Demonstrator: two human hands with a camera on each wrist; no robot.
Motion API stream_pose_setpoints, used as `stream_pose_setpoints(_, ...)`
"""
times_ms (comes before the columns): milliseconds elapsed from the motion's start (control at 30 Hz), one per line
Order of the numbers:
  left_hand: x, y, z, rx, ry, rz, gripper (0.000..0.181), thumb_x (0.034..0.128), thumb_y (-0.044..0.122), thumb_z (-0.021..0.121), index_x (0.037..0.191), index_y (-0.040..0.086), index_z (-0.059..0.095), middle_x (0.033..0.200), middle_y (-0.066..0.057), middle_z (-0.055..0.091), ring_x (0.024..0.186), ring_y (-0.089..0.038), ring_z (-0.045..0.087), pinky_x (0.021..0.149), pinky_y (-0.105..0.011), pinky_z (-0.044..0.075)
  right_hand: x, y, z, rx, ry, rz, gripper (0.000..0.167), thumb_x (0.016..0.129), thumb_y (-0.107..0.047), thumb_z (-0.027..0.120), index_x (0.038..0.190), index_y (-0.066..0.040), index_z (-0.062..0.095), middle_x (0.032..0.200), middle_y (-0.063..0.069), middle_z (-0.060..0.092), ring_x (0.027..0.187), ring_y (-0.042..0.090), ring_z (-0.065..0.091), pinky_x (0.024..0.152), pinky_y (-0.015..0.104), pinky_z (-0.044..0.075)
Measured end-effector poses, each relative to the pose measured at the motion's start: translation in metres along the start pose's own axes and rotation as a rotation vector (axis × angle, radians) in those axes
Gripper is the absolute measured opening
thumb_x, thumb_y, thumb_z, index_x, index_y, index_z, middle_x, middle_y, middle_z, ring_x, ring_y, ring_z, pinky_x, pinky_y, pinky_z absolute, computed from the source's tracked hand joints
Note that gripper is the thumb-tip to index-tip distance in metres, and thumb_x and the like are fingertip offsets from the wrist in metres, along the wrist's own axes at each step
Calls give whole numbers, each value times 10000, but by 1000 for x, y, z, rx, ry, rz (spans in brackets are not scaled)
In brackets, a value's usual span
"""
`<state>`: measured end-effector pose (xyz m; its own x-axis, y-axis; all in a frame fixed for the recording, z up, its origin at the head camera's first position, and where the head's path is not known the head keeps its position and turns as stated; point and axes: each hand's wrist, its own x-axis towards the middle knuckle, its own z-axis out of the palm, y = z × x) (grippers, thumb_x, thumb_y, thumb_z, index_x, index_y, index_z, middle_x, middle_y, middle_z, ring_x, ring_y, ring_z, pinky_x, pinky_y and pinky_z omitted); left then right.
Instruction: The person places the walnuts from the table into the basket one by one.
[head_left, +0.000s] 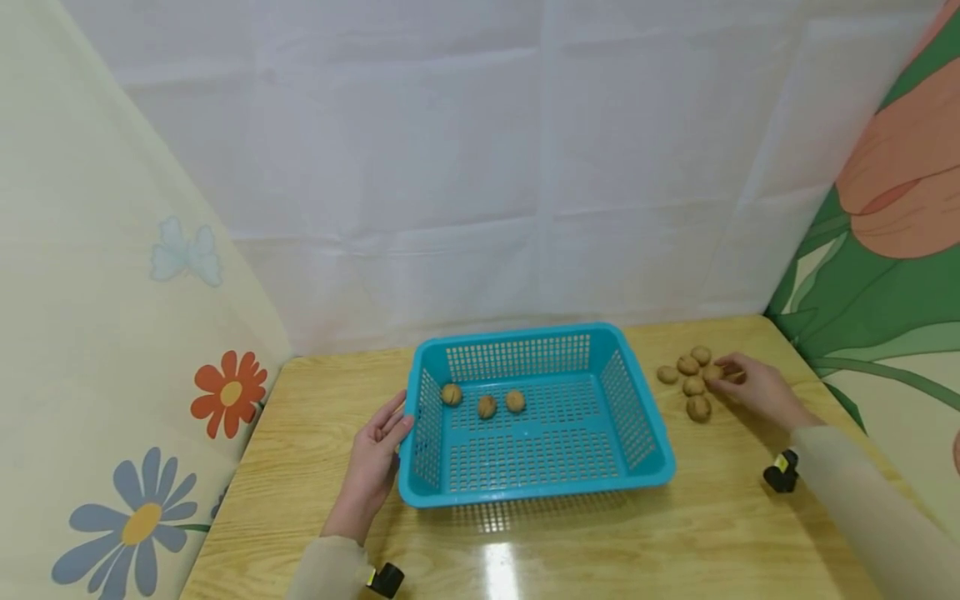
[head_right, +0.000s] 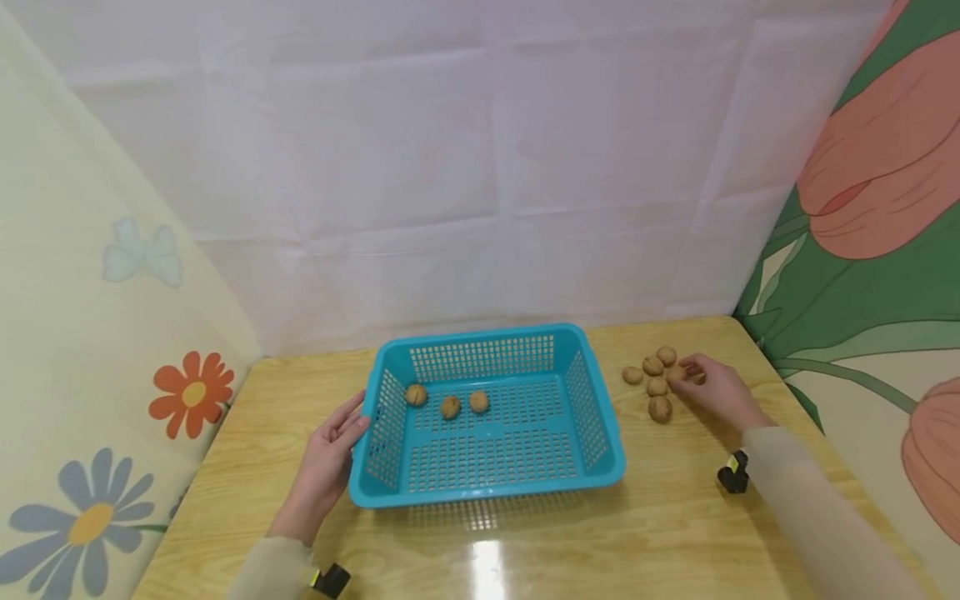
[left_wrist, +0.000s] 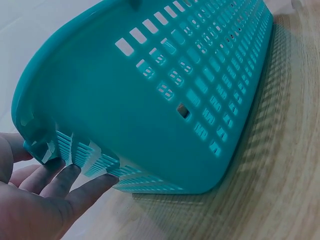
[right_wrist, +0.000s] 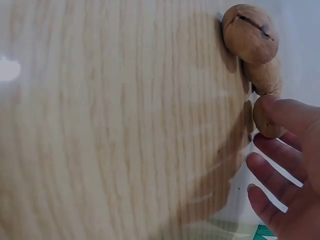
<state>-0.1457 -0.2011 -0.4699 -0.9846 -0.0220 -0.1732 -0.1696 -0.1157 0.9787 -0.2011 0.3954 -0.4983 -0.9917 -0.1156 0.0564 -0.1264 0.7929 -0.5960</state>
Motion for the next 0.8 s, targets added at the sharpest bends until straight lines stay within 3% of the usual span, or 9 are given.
stream_pose_setpoints(367,-1,1,-1,21,1,-1,553,1081,157,588,1603,124,408,1554,-164,518,1130,-23,675,954,-253,569,-13,-13,-8,77,19,42,533,1041,-289,667,1390,86,521,1319,364,583,1101,511,612,850,551,565)
stream_pose_setpoints(533,-1,1,-2,24,5,0,552,1085,158,581,1606,123,403,1564,-177,502,1135,-23,674,955,-248,568,-17,-33,-13,85,26,-7,542,1041,-277,666,1453,48,529,1364,345,583,1099,476,629,847,483,556)
stream_pose_setpoints(800,0,1,0,13,3,-13,542,1086,157,577,1602,135,412,1558,-164,513,1148,-29,672,960,-244,564,-24,-73,-24,64,-47,-65,560,1039,-312,668,1483,4,538,1410,286,591,1108,412,641,818,446,574)
